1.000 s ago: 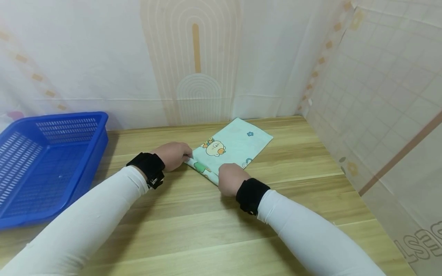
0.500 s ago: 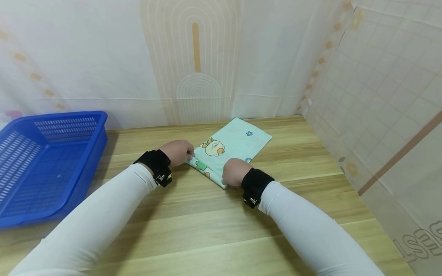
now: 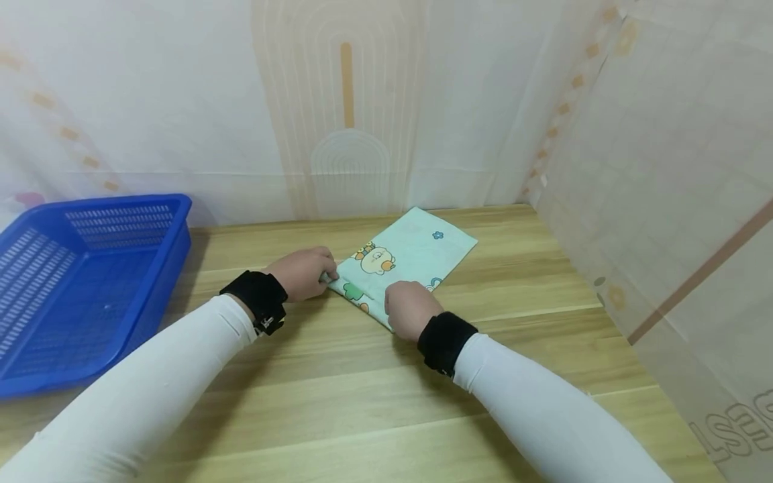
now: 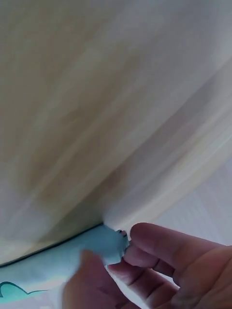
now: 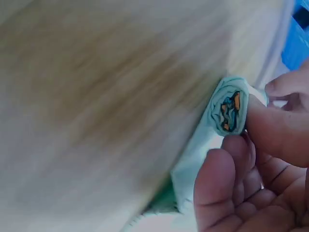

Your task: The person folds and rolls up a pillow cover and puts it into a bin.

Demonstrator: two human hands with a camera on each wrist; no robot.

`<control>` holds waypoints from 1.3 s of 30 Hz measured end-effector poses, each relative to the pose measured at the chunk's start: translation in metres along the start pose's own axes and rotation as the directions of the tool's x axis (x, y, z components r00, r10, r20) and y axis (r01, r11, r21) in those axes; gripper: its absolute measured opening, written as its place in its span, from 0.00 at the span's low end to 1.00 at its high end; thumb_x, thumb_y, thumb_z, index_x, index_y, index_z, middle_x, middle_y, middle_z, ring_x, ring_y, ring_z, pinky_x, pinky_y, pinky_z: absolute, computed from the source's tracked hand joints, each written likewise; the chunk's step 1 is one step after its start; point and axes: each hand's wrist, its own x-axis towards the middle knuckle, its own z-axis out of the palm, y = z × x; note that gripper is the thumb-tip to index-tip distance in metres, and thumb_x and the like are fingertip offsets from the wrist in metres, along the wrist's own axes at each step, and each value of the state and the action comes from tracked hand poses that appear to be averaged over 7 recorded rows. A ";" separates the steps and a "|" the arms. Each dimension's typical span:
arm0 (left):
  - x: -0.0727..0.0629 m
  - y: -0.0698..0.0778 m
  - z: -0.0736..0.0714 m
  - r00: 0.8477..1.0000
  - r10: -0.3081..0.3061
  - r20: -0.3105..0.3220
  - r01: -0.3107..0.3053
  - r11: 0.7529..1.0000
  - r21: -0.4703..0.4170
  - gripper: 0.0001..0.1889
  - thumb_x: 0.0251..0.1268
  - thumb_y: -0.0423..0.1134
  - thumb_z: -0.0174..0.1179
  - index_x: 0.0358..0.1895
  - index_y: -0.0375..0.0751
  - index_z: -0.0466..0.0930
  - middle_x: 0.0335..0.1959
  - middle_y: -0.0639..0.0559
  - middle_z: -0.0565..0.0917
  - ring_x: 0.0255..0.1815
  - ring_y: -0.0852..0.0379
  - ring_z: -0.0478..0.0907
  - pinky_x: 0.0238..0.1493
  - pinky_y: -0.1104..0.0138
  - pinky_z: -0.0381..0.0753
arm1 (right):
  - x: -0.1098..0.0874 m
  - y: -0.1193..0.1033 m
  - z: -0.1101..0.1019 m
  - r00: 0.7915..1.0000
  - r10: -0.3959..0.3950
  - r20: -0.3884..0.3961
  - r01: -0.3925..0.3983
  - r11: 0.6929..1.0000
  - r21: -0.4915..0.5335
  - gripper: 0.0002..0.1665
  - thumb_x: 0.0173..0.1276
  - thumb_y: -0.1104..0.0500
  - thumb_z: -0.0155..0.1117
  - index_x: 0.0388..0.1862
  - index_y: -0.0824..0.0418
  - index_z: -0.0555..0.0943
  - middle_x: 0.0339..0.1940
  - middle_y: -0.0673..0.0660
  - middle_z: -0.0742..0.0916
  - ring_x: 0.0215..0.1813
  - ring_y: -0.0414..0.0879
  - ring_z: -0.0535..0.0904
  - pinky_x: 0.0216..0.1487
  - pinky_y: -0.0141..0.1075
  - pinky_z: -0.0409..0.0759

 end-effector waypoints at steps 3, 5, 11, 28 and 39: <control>-0.002 -0.001 -0.001 1.000 0.012 0.019 -0.012 1.000 -0.008 0.12 0.67 0.29 0.66 0.51 0.39 0.90 0.54 0.45 0.82 0.54 0.49 0.82 0.62 0.58 0.82 | -0.008 -0.008 0.008 0.994 -0.087 -0.069 0.076 0.985 -0.152 0.05 0.72 0.68 0.65 0.35 0.62 0.84 0.29 0.54 0.85 0.32 0.47 0.77 0.41 0.41 0.83; -0.002 -0.001 -0.001 1.000 0.018 0.017 -0.018 1.000 -0.006 0.11 0.67 0.29 0.67 0.51 0.39 0.89 0.54 0.46 0.82 0.54 0.49 0.82 0.63 0.58 0.82 | -0.013 -0.013 0.012 0.986 -0.137 -0.096 0.111 0.966 -0.235 0.05 0.72 0.69 0.65 0.34 0.63 0.84 0.27 0.56 0.84 0.30 0.47 0.77 0.39 0.43 0.85; 0.000 -0.002 0.001 1.000 0.010 0.009 -0.010 1.000 -0.011 0.11 0.67 0.28 0.67 0.50 0.40 0.89 0.54 0.47 0.82 0.55 0.50 0.83 0.64 0.59 0.82 | -0.019 -0.018 0.017 0.980 -0.173 -0.100 0.132 0.938 -0.322 0.04 0.72 0.69 0.65 0.36 0.65 0.85 0.29 0.57 0.85 0.30 0.47 0.79 0.36 0.44 0.86; 0.004 -0.004 0.003 1.000 0.024 -0.004 -0.024 0.999 -0.045 0.05 0.74 0.31 0.64 0.44 0.43 0.88 0.53 0.50 0.85 0.55 0.51 0.83 0.63 0.58 0.82 | -0.008 -0.009 0.009 0.997 -0.071 0.004 0.071 0.984 -0.164 0.03 0.71 0.69 0.63 0.42 0.65 0.81 0.30 0.56 0.82 0.34 0.49 0.75 0.44 0.44 0.84; 0.012 -0.006 0.004 0.998 -0.035 0.056 0.038 0.998 -0.058 0.09 0.80 0.33 0.56 0.47 0.45 0.87 0.54 0.49 0.85 0.51 0.52 0.80 0.61 0.58 0.81 | 0.001 0.007 -0.003 0.997 -0.008 0.077 0.010 1.000 -0.025 0.07 0.74 0.65 0.62 0.46 0.64 0.85 0.41 0.55 0.88 0.39 0.47 0.80 0.51 0.42 0.83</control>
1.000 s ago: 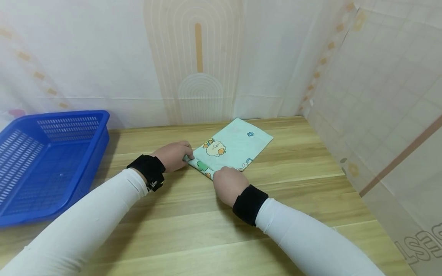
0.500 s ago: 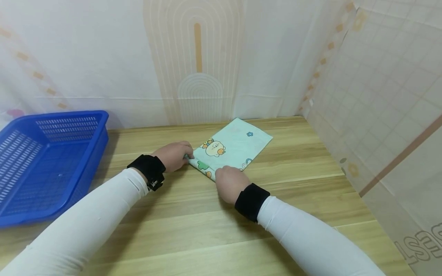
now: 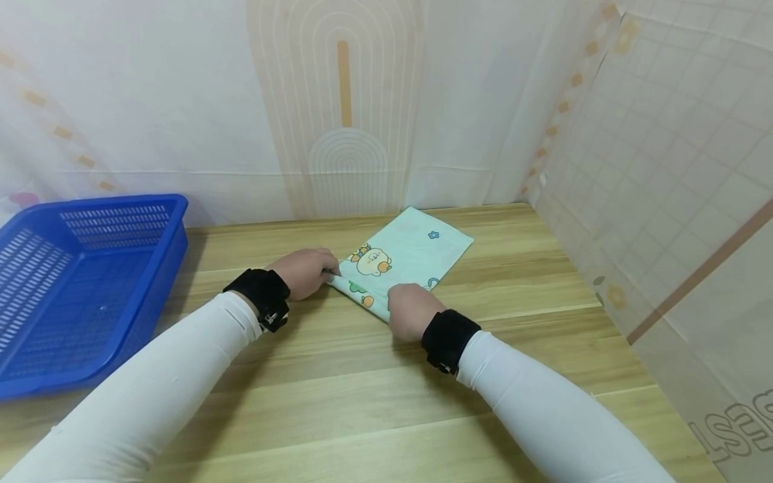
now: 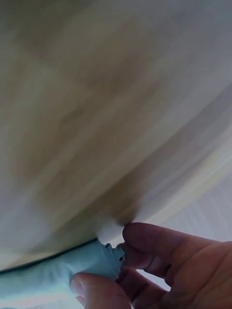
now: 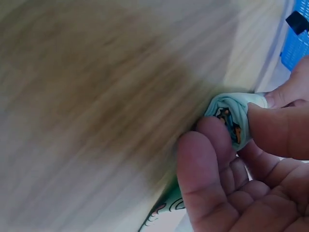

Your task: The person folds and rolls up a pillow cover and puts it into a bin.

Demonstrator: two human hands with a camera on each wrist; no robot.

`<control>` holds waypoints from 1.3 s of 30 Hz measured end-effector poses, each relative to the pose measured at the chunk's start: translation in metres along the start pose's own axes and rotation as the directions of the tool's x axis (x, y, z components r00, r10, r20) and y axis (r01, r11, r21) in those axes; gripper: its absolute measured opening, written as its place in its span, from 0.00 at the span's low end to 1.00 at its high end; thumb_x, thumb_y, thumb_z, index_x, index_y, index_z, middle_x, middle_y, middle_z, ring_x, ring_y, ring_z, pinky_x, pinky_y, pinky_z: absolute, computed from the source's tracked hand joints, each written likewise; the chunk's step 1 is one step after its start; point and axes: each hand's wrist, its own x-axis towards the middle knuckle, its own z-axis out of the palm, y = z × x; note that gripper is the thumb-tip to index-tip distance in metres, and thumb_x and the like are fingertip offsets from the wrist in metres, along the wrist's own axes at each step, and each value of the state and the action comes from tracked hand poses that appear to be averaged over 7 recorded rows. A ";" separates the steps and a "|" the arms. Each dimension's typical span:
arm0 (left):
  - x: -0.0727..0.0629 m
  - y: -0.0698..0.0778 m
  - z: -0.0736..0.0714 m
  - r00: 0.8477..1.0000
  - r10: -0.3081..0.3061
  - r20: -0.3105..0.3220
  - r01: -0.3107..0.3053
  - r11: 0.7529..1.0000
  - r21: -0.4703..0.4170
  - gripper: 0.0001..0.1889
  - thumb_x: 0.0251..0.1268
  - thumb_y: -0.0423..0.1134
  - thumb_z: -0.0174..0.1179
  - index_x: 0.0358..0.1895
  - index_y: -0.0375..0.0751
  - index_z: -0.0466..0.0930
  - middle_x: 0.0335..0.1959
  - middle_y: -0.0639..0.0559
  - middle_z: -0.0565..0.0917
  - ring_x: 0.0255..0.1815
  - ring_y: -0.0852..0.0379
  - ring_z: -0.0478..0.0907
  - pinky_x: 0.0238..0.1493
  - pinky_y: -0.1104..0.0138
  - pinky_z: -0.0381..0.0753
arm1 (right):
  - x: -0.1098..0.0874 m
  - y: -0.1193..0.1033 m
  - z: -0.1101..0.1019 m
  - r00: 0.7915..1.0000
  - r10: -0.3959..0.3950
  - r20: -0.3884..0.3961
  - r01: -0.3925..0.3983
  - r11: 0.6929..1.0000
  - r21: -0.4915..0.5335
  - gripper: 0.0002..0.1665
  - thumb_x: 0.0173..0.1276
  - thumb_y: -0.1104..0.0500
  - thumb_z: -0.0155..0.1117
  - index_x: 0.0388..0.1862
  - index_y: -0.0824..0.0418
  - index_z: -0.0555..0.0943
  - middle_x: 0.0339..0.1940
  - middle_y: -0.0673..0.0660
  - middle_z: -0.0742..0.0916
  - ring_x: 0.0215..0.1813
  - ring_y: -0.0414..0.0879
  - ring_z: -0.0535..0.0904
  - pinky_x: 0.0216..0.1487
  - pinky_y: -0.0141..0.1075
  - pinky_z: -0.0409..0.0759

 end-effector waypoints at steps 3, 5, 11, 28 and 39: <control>0.001 0.001 -0.002 1.000 -0.008 0.014 0.008 1.000 -0.013 0.10 0.80 0.33 0.56 0.47 0.44 0.88 0.53 0.49 0.86 0.51 0.52 0.80 0.61 0.57 0.81 | 0.002 0.003 -0.003 1.000 0.020 0.016 -0.021 0.999 0.029 0.06 0.74 0.64 0.62 0.43 0.63 0.86 0.39 0.54 0.87 0.38 0.47 0.79 0.48 0.40 0.81; 0.002 0.002 -0.003 1.000 -0.017 0.025 0.018 1.000 -0.023 0.10 0.80 0.33 0.55 0.48 0.44 0.88 0.53 0.49 0.86 0.51 0.52 0.80 0.61 0.57 0.80 | 0.004 0.005 -0.004 0.999 0.030 0.027 -0.031 0.999 0.040 0.06 0.74 0.63 0.63 0.42 0.63 0.86 0.38 0.54 0.87 0.38 0.47 0.79 0.47 0.39 0.80; 0.007 0.006 -0.005 0.997 -0.059 0.053 0.059 0.998 -0.011 0.11 0.81 0.35 0.55 0.50 0.43 0.88 0.51 0.49 0.88 0.49 0.52 0.80 0.59 0.58 0.80 | 0.008 0.012 -0.009 0.998 0.052 0.048 -0.055 0.997 0.058 0.07 0.75 0.61 0.65 0.42 0.61 0.89 0.40 0.53 0.89 0.38 0.45 0.79 0.45 0.36 0.79; 0.007 0.018 -0.011 0.978 -0.208 -0.004 0.204 0.965 -0.167 0.03 0.73 0.34 0.62 0.38 0.43 0.83 0.39 0.50 0.85 0.41 0.51 0.78 0.49 0.61 0.76 | 0.011 0.016 -0.012 0.997 0.071 0.041 -0.076 0.988 0.134 0.07 0.71 0.62 0.68 0.32 0.59 0.81 0.33 0.52 0.83 0.35 0.47 0.76 0.38 0.34 0.72; -0.006 0.011 -0.003 0.995 -0.004 -0.096 0.005 1.000 0.016 0.06 0.70 0.32 0.66 0.42 0.43 0.92 0.47 0.51 0.90 0.49 0.53 0.85 0.57 0.58 0.84 | -0.011 -0.006 0.011 0.988 -0.069 -0.140 0.041 0.980 -0.196 0.04 0.73 0.68 0.64 0.39 0.63 0.85 0.30 0.56 0.85 0.33 0.47 0.77 0.44 0.44 0.85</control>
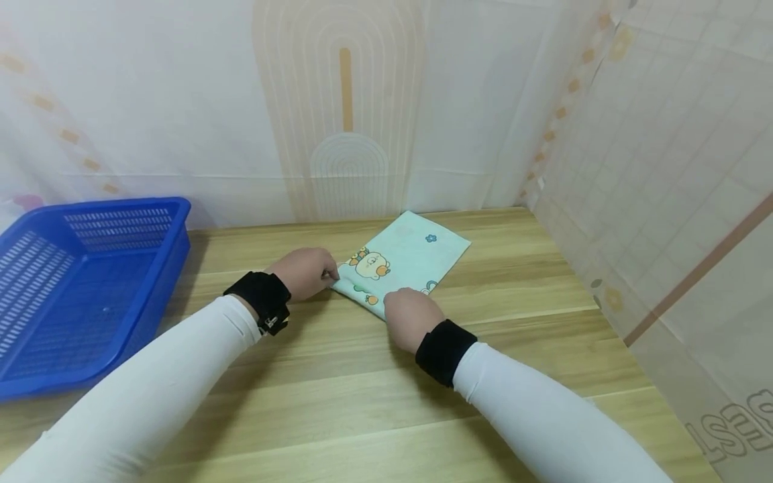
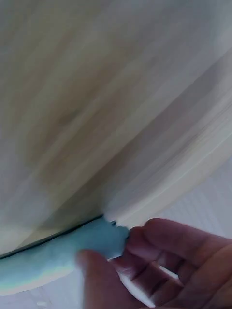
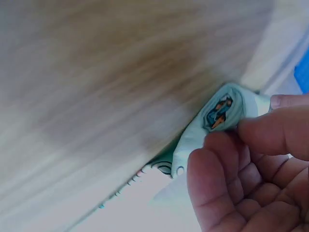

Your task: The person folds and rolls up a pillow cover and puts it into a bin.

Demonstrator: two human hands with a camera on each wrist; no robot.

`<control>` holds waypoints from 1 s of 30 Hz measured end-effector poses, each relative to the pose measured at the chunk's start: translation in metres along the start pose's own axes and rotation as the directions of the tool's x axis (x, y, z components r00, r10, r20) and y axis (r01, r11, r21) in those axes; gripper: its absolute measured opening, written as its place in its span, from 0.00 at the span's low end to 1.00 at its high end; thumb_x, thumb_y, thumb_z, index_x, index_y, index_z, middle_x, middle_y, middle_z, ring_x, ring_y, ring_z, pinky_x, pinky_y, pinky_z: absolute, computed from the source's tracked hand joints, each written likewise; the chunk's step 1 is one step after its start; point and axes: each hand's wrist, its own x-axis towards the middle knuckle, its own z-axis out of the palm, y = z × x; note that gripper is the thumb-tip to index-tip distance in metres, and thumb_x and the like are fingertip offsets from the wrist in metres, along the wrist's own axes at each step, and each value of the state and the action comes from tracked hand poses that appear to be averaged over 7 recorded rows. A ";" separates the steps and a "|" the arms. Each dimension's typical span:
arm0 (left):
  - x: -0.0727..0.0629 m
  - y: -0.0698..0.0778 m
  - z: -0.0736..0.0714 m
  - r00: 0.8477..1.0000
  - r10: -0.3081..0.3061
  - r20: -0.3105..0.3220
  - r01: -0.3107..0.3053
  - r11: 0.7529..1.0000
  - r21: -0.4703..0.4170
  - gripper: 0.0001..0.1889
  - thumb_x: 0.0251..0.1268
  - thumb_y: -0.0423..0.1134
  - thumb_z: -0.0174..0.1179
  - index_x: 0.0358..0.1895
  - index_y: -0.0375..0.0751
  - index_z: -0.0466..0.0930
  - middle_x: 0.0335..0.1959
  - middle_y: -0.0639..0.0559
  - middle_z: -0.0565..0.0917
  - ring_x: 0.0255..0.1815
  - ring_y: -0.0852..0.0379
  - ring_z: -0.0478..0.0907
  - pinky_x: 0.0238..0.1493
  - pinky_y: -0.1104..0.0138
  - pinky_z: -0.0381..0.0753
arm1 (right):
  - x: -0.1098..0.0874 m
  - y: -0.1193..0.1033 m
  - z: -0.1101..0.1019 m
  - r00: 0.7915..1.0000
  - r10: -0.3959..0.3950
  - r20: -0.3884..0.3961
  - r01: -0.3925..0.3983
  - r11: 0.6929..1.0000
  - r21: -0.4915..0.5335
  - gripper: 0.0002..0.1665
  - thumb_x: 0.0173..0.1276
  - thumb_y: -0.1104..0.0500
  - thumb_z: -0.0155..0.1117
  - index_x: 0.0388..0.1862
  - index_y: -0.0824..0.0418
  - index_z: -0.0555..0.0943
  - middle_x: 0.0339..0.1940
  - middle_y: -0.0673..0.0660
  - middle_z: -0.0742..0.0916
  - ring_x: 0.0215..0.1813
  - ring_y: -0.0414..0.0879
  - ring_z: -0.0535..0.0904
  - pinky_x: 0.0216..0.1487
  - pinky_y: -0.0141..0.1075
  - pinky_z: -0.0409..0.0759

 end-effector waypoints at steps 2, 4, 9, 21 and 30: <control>-0.003 -0.002 0.001 1.000 0.025 0.009 -0.025 1.000 0.005 0.06 0.69 0.31 0.68 0.44 0.42 0.92 0.49 0.50 0.89 0.52 0.51 0.85 0.59 0.58 0.84 | -0.005 -0.003 0.002 0.999 -0.028 -0.021 0.027 0.998 -0.055 0.03 0.72 0.68 0.64 0.39 0.64 0.85 0.29 0.57 0.84 0.32 0.47 0.77 0.41 0.44 0.86; -0.005 -0.002 0.001 0.999 0.044 0.015 -0.045 0.999 0.012 0.07 0.68 0.31 0.69 0.46 0.41 0.91 0.51 0.48 0.87 0.54 0.50 0.85 0.61 0.58 0.83 | -0.008 -0.005 0.004 0.998 -0.048 -0.040 0.044 0.996 -0.082 0.03 0.72 0.68 0.65 0.38 0.65 0.85 0.29 0.57 0.84 0.32 0.48 0.78 0.39 0.44 0.86; -0.004 0.001 0.001 0.999 0.029 0.020 -0.029 0.999 0.026 0.08 0.68 0.32 0.70 0.47 0.43 0.89 0.53 0.49 0.84 0.52 0.51 0.84 0.59 0.59 0.84 | -0.010 -0.006 0.005 0.995 -0.080 -0.059 0.073 0.991 -0.110 0.04 0.72 0.69 0.64 0.37 0.67 0.85 0.30 0.59 0.84 0.33 0.50 0.80 0.39 0.45 0.86; 0.005 -0.007 0.009 0.999 0.034 0.019 -0.034 0.999 0.017 0.04 0.73 0.34 0.66 0.45 0.45 0.88 0.52 0.51 0.85 0.51 0.52 0.83 0.58 0.59 0.84 | 0.003 0.006 0.001 0.999 -0.016 0.039 0.015 1.000 0.002 0.02 0.71 0.68 0.63 0.40 0.65 0.82 0.29 0.55 0.82 0.33 0.48 0.76 0.41 0.43 0.84; 0.004 -0.008 0.003 0.998 0.009 0.060 -0.004 0.997 -0.071 0.06 0.78 0.33 0.59 0.44 0.45 0.86 0.49 0.50 0.86 0.48 0.52 0.80 0.57 0.57 0.81 | 0.013 0.023 -0.009 0.989 0.025 0.144 -0.044 0.990 0.132 0.10 0.76 0.64 0.60 0.49 0.65 0.86 0.41 0.56 0.89 0.41 0.48 0.82 0.52 0.42 0.83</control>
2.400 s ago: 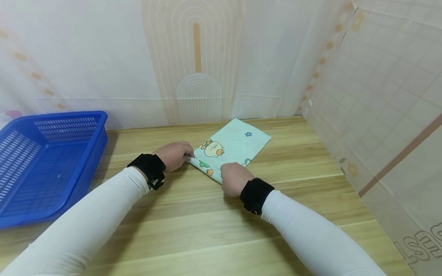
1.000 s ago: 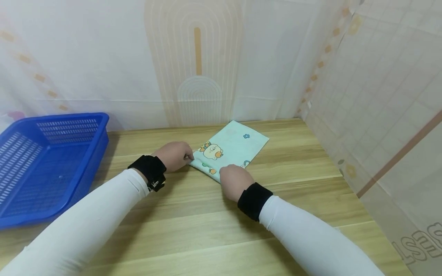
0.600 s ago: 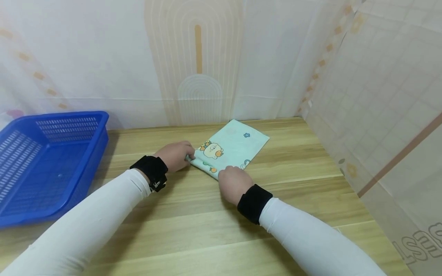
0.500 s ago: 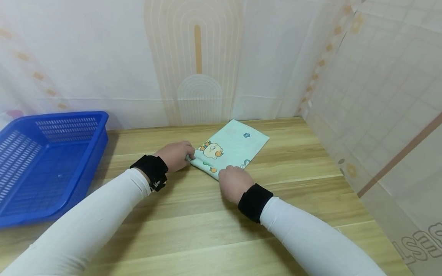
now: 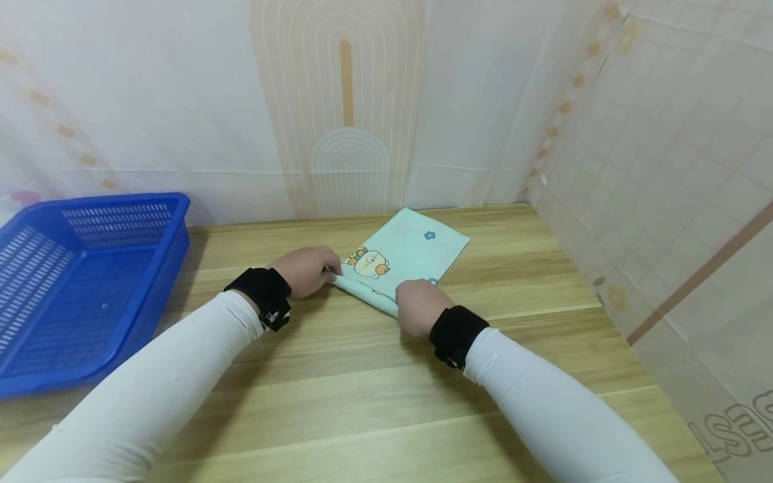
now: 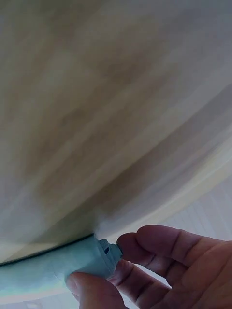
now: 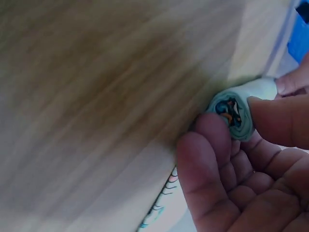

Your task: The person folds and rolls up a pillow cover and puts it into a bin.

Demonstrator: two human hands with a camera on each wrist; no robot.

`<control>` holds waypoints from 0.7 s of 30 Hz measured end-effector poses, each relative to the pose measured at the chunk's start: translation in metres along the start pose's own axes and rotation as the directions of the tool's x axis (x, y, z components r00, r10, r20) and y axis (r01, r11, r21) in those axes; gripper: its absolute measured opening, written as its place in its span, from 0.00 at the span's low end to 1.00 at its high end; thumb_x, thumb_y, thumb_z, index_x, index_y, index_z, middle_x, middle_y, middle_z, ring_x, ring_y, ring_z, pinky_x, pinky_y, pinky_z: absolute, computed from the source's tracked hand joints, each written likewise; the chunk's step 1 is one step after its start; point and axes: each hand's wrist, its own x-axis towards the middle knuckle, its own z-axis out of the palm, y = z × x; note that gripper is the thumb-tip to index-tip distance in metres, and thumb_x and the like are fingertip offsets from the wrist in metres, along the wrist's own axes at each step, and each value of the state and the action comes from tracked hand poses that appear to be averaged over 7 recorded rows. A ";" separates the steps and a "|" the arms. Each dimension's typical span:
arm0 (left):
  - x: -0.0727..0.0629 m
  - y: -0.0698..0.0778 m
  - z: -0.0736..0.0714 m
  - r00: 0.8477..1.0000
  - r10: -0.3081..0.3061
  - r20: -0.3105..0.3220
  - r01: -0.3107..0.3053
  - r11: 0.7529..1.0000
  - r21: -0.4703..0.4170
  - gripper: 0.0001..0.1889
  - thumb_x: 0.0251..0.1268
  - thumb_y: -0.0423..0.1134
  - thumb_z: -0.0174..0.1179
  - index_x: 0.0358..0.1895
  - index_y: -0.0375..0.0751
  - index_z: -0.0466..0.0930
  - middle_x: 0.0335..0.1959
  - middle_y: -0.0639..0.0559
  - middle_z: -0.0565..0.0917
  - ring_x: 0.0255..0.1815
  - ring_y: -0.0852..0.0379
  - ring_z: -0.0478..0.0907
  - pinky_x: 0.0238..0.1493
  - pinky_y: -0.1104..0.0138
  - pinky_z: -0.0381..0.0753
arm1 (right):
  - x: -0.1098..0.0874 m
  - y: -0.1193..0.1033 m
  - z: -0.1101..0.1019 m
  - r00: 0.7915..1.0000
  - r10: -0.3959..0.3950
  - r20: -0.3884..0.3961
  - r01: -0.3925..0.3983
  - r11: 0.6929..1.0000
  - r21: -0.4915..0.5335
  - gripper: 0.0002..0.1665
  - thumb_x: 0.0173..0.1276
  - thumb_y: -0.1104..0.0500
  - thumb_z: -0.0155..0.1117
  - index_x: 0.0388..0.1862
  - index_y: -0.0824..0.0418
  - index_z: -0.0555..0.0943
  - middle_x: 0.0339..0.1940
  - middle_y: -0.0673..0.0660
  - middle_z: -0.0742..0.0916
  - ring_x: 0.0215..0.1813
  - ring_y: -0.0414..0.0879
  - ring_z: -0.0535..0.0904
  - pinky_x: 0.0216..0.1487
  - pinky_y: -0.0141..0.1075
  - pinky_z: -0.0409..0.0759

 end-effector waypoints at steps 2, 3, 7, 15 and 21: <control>0.000 0.001 -0.002 1.000 -0.015 0.015 0.016 0.999 -0.031 0.07 0.79 0.34 0.57 0.45 0.45 0.86 0.49 0.50 0.87 0.47 0.52 0.80 0.57 0.57 0.80 | 0.001 0.003 -0.003 1.000 0.007 0.019 -0.008 0.999 0.033 0.11 0.76 0.63 0.61 0.50 0.65 0.87 0.45 0.57 0.90 0.43 0.47 0.82 0.55 0.43 0.83; 0.000 0.002 -0.002 0.999 -0.026 0.027 0.027 0.998 -0.048 0.08 0.80 0.34 0.57 0.46 0.45 0.86 0.49 0.50 0.87 0.47 0.52 0.80 0.57 0.57 0.80 | 0.002 0.005 -0.005 0.999 0.012 0.034 -0.014 0.999 0.053 0.12 0.76 0.63 0.61 0.51 0.65 0.87 0.46 0.57 0.90 0.43 0.47 0.82 0.54 0.42 0.83; 0.002 0.005 -0.004 0.996 -0.059 0.073 0.065 0.995 -0.076 0.09 0.82 0.36 0.55 0.46 0.45 0.86 0.48 0.51 0.88 0.45 0.54 0.79 0.55 0.59 0.78 | 0.005 0.011 -0.010 0.993 0.062 0.101 -0.075 0.988 0.137 0.10 0.77 0.61 0.62 0.47 0.64 0.88 0.41 0.55 0.88 0.37 0.45 0.80 0.44 0.36 0.79; 0.010 0.011 -0.002 0.991 -0.105 0.086 0.106 0.994 -0.015 0.08 0.80 0.38 0.57 0.39 0.46 0.83 0.39 0.54 0.84 0.39 0.55 0.76 0.47 0.64 0.74 | 0.012 0.020 -0.014 0.973 0.135 0.188 -0.178 0.955 0.236 0.07 0.75 0.59 0.66 0.36 0.60 0.86 0.25 0.51 0.85 0.27 0.42 0.79 0.29 0.31 0.75; 0.008 0.016 0.000 0.992 -0.121 0.040 0.122 0.992 -0.038 0.07 0.80 0.37 0.58 0.37 0.45 0.79 0.36 0.53 0.81 0.39 0.54 0.76 0.46 0.63 0.74 | 0.011 0.016 -0.011 0.990 0.115 0.088 -0.130 0.972 0.196 0.06 0.72 0.61 0.68 0.34 0.60 0.82 0.31 0.52 0.83 0.33 0.46 0.77 0.35 0.34 0.73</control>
